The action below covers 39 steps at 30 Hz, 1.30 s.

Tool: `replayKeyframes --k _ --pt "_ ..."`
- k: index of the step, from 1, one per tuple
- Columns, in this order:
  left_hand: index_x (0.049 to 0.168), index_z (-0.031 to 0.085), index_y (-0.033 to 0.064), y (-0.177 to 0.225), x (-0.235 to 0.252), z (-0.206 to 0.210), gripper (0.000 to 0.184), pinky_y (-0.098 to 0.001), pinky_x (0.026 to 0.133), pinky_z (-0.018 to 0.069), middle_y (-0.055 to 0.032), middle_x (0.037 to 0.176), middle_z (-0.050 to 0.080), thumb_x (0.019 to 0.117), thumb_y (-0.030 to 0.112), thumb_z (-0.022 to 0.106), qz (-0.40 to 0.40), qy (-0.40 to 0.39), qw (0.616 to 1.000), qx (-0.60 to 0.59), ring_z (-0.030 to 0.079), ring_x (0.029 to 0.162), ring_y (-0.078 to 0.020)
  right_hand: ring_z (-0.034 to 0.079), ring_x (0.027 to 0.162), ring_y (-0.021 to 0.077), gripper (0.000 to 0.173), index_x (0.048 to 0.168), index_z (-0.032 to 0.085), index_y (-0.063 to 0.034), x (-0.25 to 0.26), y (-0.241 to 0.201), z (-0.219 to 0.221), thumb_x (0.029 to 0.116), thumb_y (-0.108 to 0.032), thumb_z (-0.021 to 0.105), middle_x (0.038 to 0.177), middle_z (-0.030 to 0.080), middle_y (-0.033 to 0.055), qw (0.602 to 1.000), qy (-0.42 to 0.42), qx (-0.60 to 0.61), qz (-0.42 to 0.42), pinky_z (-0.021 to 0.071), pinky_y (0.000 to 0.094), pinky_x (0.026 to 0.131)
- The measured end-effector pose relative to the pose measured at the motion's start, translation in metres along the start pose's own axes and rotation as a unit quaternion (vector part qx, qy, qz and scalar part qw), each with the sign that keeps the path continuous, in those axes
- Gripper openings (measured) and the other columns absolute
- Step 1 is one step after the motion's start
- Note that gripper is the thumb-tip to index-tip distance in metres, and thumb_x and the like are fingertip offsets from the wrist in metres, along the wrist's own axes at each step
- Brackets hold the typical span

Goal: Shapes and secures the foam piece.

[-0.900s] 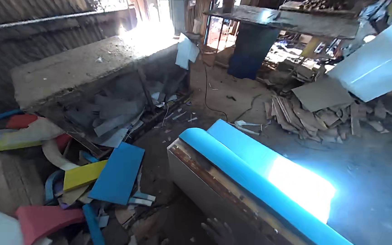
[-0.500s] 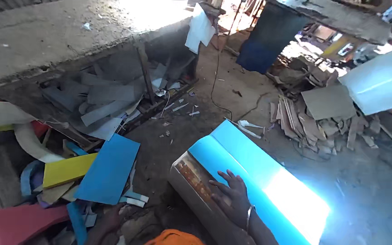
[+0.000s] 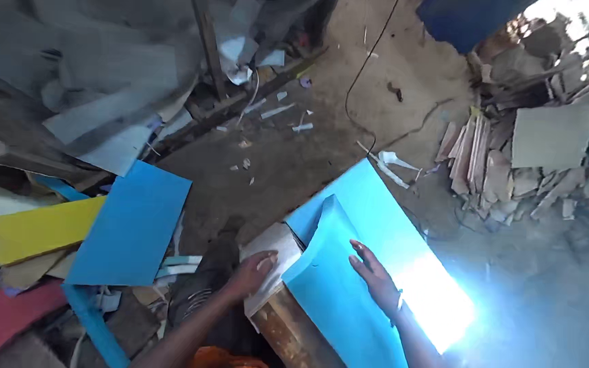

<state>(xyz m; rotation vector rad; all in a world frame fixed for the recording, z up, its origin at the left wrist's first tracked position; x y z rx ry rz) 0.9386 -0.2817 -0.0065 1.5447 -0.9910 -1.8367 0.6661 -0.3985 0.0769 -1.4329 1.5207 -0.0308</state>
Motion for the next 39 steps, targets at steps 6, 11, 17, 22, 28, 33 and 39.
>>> replayKeyframes --k 6,11,17,22,28,33,39 --pt "0.139 0.056 -0.0017 -0.014 0.185 0.044 0.056 -0.0508 0.104 0.0520 -0.0215 0.134 0.063 0.1104 0.043 0.039 -0.080 -0.148 0.980 -0.103 0.065 0.120 -0.0315 0.036 0.149 0.0184 0.061 0.144 0.059 -0.0281 0.054 -0.013 0.031 0.0920 -0.060 0.062 0.161 0.039 -0.0003 0.996 -0.061 -0.063 -0.015 0.0420 0.0463 0.117" --pt "0.138 0.052 -0.0055 0.014 0.249 0.090 0.084 -0.0623 0.096 0.0517 -0.0311 0.132 0.059 0.0983 0.068 0.049 -0.216 -0.233 0.941 -0.117 0.063 0.116 -0.0440 0.034 0.151 0.0255 0.042 0.120 0.073 -0.0385 0.058 -0.059 0.053 0.1038 -0.059 0.041 0.145 0.059 -0.0076 0.951 -0.079 -0.210 -0.211 0.0192 0.0636 0.123" --pt "0.151 0.035 -0.0044 0.024 0.274 0.116 0.104 -0.0542 0.103 0.0514 -0.0259 0.135 0.059 0.0772 0.045 0.088 -0.196 -0.224 0.941 -0.161 0.061 0.123 -0.0343 0.055 0.134 0.0131 0.070 0.113 0.073 -0.0228 0.081 -0.068 0.079 0.0840 -0.084 0.053 0.121 0.071 -0.0071 0.881 -0.301 -0.227 -0.284 0.0291 0.0530 0.123" --pt "0.163 -0.010 0.0070 0.028 0.264 0.124 0.139 -0.0620 0.100 0.0496 -0.0350 0.148 0.044 0.0710 0.035 0.091 -0.235 -0.183 0.949 -0.103 0.056 0.128 -0.0447 0.061 0.121 0.0153 0.074 0.109 0.069 -0.0186 0.075 -0.072 0.090 0.0779 -0.085 0.059 0.109 0.071 -0.0026 0.850 -0.368 -0.258 -0.274 0.0309 0.0520 0.121" --pt "0.166 0.002 0.0211 0.018 0.259 0.118 0.106 -0.0644 0.099 0.0495 -0.0289 0.159 0.034 0.0870 0.012 0.072 -0.197 -0.161 0.955 -0.151 0.050 0.135 -0.0456 0.061 0.110 0.0193 0.059 0.100 0.063 -0.0158 0.065 -0.076 0.092 0.0859 -0.073 0.062 0.098 0.066 0.0019 0.880 -0.334 -0.205 -0.270 0.0342 0.0504 0.114" --pt "0.167 0.008 0.0215 -0.006 0.236 0.103 0.098 -0.0615 0.104 0.0483 -0.0249 0.157 0.040 0.0904 0.006 0.068 -0.193 -0.158 0.955 -0.159 0.050 0.137 -0.0412 0.058 0.113 0.0196 0.050 0.097 0.057 -0.0164 0.051 -0.075 0.091 0.0943 -0.067 0.055 0.097 0.063 0.0033 0.910 -0.288 -0.174 -0.242 0.0293 0.0451 0.117" --pt "0.166 0.013 0.0207 -0.016 0.236 0.094 0.095 -0.0560 0.108 0.0472 -0.0177 0.158 0.042 0.0893 0.002 0.066 -0.171 -0.157 0.962 -0.147 0.050 0.139 -0.0333 0.057 0.114 0.0180 0.047 0.095 0.053 -0.0181 0.053 -0.072 0.099 0.0980 -0.065 0.049 0.098 0.060 0.0021 0.918 -0.267 -0.163 -0.245 0.0301 0.0420 0.116"
Point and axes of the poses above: each hand's wrist, its own x-axis towards the middle knuckle, its own z-axis out of the palm, y = z × x, the point moved 9 cm from there along x, towards the middle knuckle
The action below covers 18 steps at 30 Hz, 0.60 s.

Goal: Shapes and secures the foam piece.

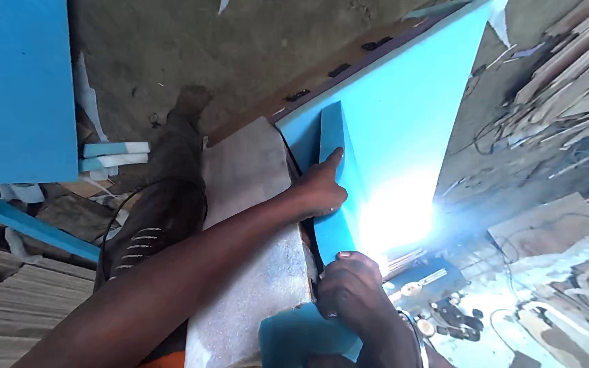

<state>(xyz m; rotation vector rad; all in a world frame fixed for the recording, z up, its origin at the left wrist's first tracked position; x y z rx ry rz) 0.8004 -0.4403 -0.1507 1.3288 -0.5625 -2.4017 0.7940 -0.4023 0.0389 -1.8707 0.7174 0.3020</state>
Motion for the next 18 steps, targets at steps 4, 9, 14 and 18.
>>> replayKeyframes --k 4,9,14,18 --pt "0.166 0.017 0.0184 0.004 -0.001 -0.003 0.091 -0.0520 0.114 0.0426 -0.0135 0.164 0.036 0.0909 0.000 0.064 0.003 0.001 1.000 0.001 0.043 0.146 -0.0285 0.060 0.106 0.0158 0.054 0.089 0.054 -0.0182 0.004 0.000 0.003 0.0944 -0.072 0.049 0.090 0.062 0.0010 0.999 0.047 -0.007 -0.003 0.0330 0.0406 0.113" --pt "0.165 0.020 0.0152 0.011 -0.003 -0.004 0.087 -0.0491 0.115 0.0417 -0.0113 0.164 0.035 0.0911 0.000 0.063 0.007 0.010 1.000 0.021 0.042 0.147 -0.0256 0.062 0.095 0.0142 0.057 0.079 0.054 -0.0183 0.007 -0.003 0.004 0.0930 -0.073 0.050 0.082 0.061 0.0006 0.991 0.135 -0.001 -0.002 0.0379 0.0387 0.106" --pt "0.165 0.023 0.0156 0.015 -0.006 -0.006 0.086 -0.0495 0.114 0.0435 -0.0111 0.163 0.038 0.0914 -0.002 0.064 0.002 0.018 0.999 0.027 0.045 0.145 -0.0261 0.054 0.123 0.0088 0.050 0.091 0.062 -0.0256 -0.010 0.012 -0.006 0.0931 -0.074 0.049 0.112 0.063 -0.0082 0.982 0.183 0.032 0.035 0.0338 0.0397 0.117" --pt "0.165 0.022 0.0156 0.025 -0.003 -0.002 0.085 -0.0495 0.108 0.0489 -0.0136 0.157 0.045 0.0917 0.000 0.064 -0.001 0.008 1.000 0.027 0.052 0.138 -0.0270 0.038 0.148 0.0207 0.048 0.099 0.075 -0.0364 -0.032 0.036 -0.021 0.1016 -0.067 0.039 0.146 0.054 -0.0089 0.954 0.259 0.098 0.117 0.0300 0.0500 0.124"
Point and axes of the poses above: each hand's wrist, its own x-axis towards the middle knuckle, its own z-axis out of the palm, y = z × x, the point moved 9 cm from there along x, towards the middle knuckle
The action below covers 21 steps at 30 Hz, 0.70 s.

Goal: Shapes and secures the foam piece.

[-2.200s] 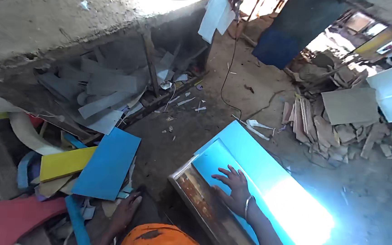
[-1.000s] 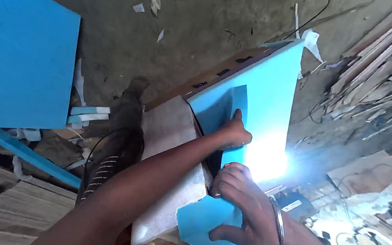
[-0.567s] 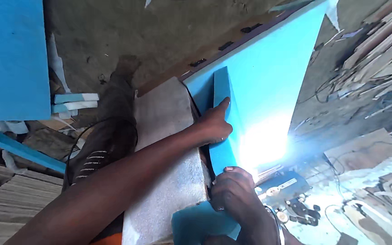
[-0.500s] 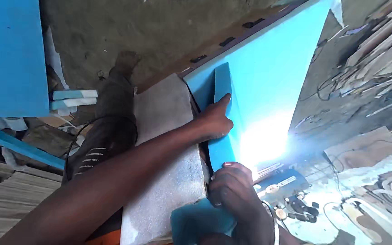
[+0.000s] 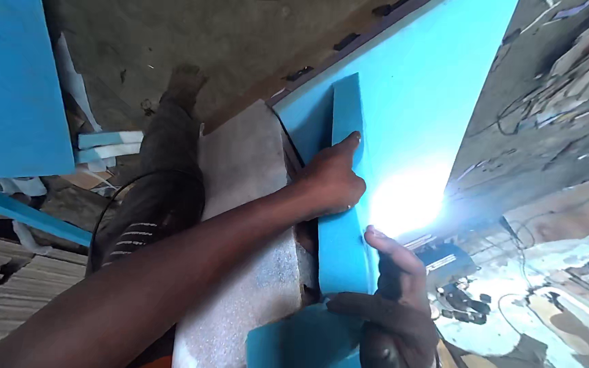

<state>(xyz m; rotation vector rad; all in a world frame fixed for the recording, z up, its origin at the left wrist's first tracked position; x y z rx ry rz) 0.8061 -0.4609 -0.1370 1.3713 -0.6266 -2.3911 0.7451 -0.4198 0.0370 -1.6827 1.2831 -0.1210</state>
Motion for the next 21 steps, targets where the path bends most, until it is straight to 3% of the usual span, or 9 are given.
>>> replayKeyframes --k 1,3,4,5,7,10,15,17,21 --pt "0.165 0.022 0.0149 0.003 0.001 0.001 0.086 -0.0492 0.107 0.0495 -0.0141 0.157 0.045 0.0915 0.000 0.064 0.006 -0.004 1.000 0.000 0.053 0.138 -0.0271 0.044 0.144 0.0207 0.042 0.107 0.074 -0.0321 0.000 0.004 -0.007 0.1014 -0.063 0.046 0.145 0.057 -0.0068 0.998 0.036 0.051 0.019 0.0367 0.0479 0.121" --pt "0.165 0.022 0.0161 0.004 0.000 0.005 0.086 -0.0475 0.109 0.0488 -0.0123 0.160 0.042 0.0920 -0.001 0.064 0.004 -0.013 1.000 -0.004 0.050 0.140 -0.0254 0.058 0.134 0.0240 0.047 0.141 0.056 -0.0276 0.001 0.027 -0.032 0.1019 -0.053 0.053 0.144 0.061 0.0000 0.962 0.142 0.212 0.094 0.0477 0.0473 0.112" --pt "0.165 0.022 0.0164 0.005 0.001 0.005 0.087 -0.0471 0.109 0.0491 -0.0117 0.160 0.041 0.0912 -0.001 0.065 0.005 -0.010 1.000 -0.006 0.050 0.140 -0.0249 0.054 0.136 0.0288 0.058 0.154 0.038 -0.0246 0.002 0.040 -0.046 0.1033 -0.051 0.051 0.151 0.053 0.0056 0.945 0.171 0.250 0.120 0.0465 0.0504 0.112" --pt "0.164 0.023 0.0159 0.006 0.002 0.006 0.087 -0.0468 0.109 0.0489 -0.0114 0.161 0.041 0.0905 -0.001 0.066 0.009 -0.003 1.000 -0.010 0.050 0.140 -0.0245 0.048 0.142 0.0261 0.068 0.160 0.024 -0.0212 0.000 0.053 -0.055 0.1043 -0.052 0.047 0.159 0.044 0.0048 0.946 0.179 0.224 0.151 0.0428 0.0470 0.116" --pt "0.163 0.025 0.0145 0.014 0.006 0.009 0.088 -0.0475 0.109 0.0485 -0.0119 0.160 0.041 0.0885 -0.001 0.069 0.024 0.014 0.999 -0.022 0.051 0.139 -0.0253 0.031 0.152 0.0146 0.076 0.164 0.017 -0.0148 -0.009 0.070 -0.042 0.1056 -0.059 0.035 0.168 0.027 -0.0009 0.963 0.129 0.094 0.217 0.0310 0.0374 0.124" --pt "0.163 0.023 0.0205 0.025 0.011 0.013 0.100 -0.0536 0.093 0.0569 -0.0190 0.145 0.055 0.0812 0.006 0.079 0.022 0.058 0.997 -0.044 0.063 0.121 -0.0318 0.011 0.159 0.0216 0.077 0.165 0.023 -0.0137 -0.016 0.070 -0.007 0.1049 -0.062 0.027 0.173 0.013 0.0062 0.966 0.051 -0.035 0.252 0.0156 0.0499 0.129" --pt "0.164 0.011 0.0191 -0.019 0.004 0.019 0.128 -0.0573 0.097 0.0537 -0.0213 0.151 0.046 0.0680 0.042 0.094 -0.106 0.039 0.984 -0.135 0.057 0.128 -0.0355 0.015 0.158 0.0214 0.081 0.164 0.023 -0.0120 -0.012 0.067 0.004 0.1028 -0.065 0.026 0.171 0.019 0.0076 0.965 0.025 -0.006 0.259 0.0160 0.0528 0.128" --pt "0.163 0.012 0.0216 -0.036 0.001 0.016 0.128 -0.0554 0.090 0.0583 -0.0218 0.142 0.055 0.0667 0.043 0.093 -0.126 0.027 0.978 -0.161 0.064 0.118 -0.0358 0.017 0.158 0.0217 0.083 0.165 0.021 -0.0118 -0.011 0.066 0.008 0.1026 -0.066 0.025 0.171 0.019 0.0080 0.966 0.014 0.003 0.259 0.0158 0.0534 0.128" --pt "0.164 0.001 0.0348 -0.037 -0.005 0.026 0.128 -0.0532 0.085 0.0603 -0.0208 0.143 0.054 0.0721 0.035 0.091 -0.136 0.014 0.974 -0.179 0.067 0.111 -0.0349 0.019 0.157 0.0228 0.081 0.163 0.027 -0.0076 -0.012 0.058 0.006 0.1039 -0.063 0.025 0.170 0.024 0.0112 0.968 0.042 0.018 0.246 0.0153 0.0527 0.128"
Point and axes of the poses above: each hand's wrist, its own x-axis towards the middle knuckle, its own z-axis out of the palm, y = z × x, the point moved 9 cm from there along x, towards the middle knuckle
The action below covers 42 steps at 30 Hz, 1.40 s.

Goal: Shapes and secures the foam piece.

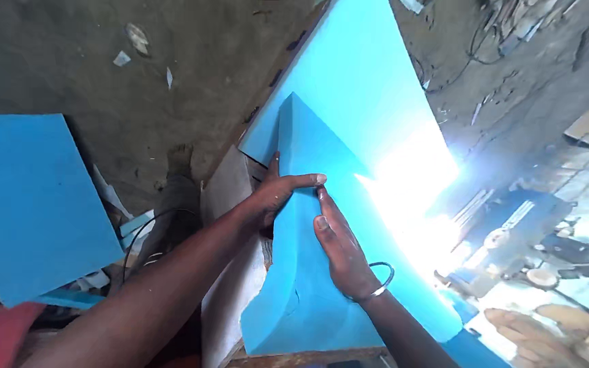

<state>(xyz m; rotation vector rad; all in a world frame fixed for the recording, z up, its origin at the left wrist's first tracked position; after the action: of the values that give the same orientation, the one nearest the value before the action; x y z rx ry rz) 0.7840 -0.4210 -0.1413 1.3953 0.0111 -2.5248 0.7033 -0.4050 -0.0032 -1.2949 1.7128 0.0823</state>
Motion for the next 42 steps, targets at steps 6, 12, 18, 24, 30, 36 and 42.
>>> replayKeyframes --k 6,12,18,24,30,36,42 --pt "0.165 0.007 0.0350 0.029 -0.026 0.020 0.111 -0.0478 0.078 0.0614 -0.0160 0.153 0.046 0.0812 -0.001 0.070 0.020 0.028 0.999 0.020 0.067 0.109 -0.0303 0.017 0.158 0.0251 0.078 0.161 0.029 -0.0037 -0.006 -0.018 0.000 0.1051 -0.058 0.024 0.169 0.024 0.0133 0.997 0.067 -0.040 -0.011 0.0118 0.0545 0.128" --pt "0.166 0.009 0.0291 0.017 -0.033 0.000 0.104 -0.0457 0.085 0.0598 -0.0139 0.160 0.036 0.0850 -0.005 0.064 0.014 0.030 0.999 0.019 0.062 0.121 -0.0276 0.019 0.158 0.0255 0.073 0.161 0.029 -0.0028 -0.006 -0.025 0.018 0.1066 -0.052 0.027 0.168 0.027 0.0118 0.995 0.021 -0.093 -0.002 0.0119 0.0526 0.128" --pt "0.166 0.009 0.0292 0.006 -0.033 -0.014 0.103 -0.0471 0.088 0.0588 -0.0149 0.160 0.036 0.0861 -0.004 0.064 0.005 0.028 1.000 0.013 0.059 0.125 -0.0289 0.019 0.158 0.0259 0.074 0.161 0.029 -0.0019 -0.003 -0.028 0.029 0.1061 -0.052 0.026 0.168 0.026 0.0130 0.992 -0.034 -0.124 0.005 0.0125 0.0524 0.128" --pt "0.166 0.007 0.0262 -0.001 -0.041 -0.016 0.097 -0.0452 0.095 0.0566 -0.0121 0.164 0.031 0.0909 -0.004 0.061 0.009 0.036 0.999 0.013 0.056 0.131 -0.0259 0.019 0.158 0.0237 0.074 0.161 0.030 -0.0060 -0.005 -0.026 0.034 0.1046 -0.053 0.029 0.169 0.027 0.0090 0.988 -0.076 -0.130 0.012 0.0139 0.0525 0.128" --pt "0.166 0.005 0.0244 -0.008 -0.041 -0.020 0.097 -0.0456 0.102 0.0525 -0.0117 0.167 0.027 0.0920 -0.003 0.061 0.012 0.041 0.999 0.017 0.051 0.136 -0.0257 0.017 0.158 0.0256 0.077 0.161 0.028 -0.0040 -0.006 -0.027 0.039 0.1038 -0.055 0.026 0.169 0.026 0.0116 0.983 -0.115 -0.142 0.000 0.0140 0.0532 0.128" --pt "0.164 0.016 0.0295 -0.004 -0.047 -0.027 0.093 -0.0498 0.079 0.0580 -0.0176 0.144 0.054 0.0901 0.013 0.070 -0.052 0.039 0.997 -0.043 0.065 0.109 -0.0327 0.018 0.158 0.0269 0.081 0.162 0.028 -0.0066 -0.006 -0.021 0.033 0.1048 -0.063 0.021 0.169 0.025 0.0120 0.988 -0.115 -0.093 -0.041 0.0158 0.0590 0.127" --pt "0.155 0.030 0.0068 0.003 0.056 -0.045 0.106 -0.0536 0.098 0.0547 -0.0227 0.136 0.058 0.0768 0.051 0.086 -0.066 0.025 0.997 -0.041 0.062 0.120 -0.0333 0.021 0.156 0.0356 0.094 0.161 0.026 -0.0004 0.004 -0.008 0.028 0.1006 -0.072 0.020 0.166 0.024 0.0241 0.983 -0.170 -0.028 -0.059 0.0160 0.0601 0.127"
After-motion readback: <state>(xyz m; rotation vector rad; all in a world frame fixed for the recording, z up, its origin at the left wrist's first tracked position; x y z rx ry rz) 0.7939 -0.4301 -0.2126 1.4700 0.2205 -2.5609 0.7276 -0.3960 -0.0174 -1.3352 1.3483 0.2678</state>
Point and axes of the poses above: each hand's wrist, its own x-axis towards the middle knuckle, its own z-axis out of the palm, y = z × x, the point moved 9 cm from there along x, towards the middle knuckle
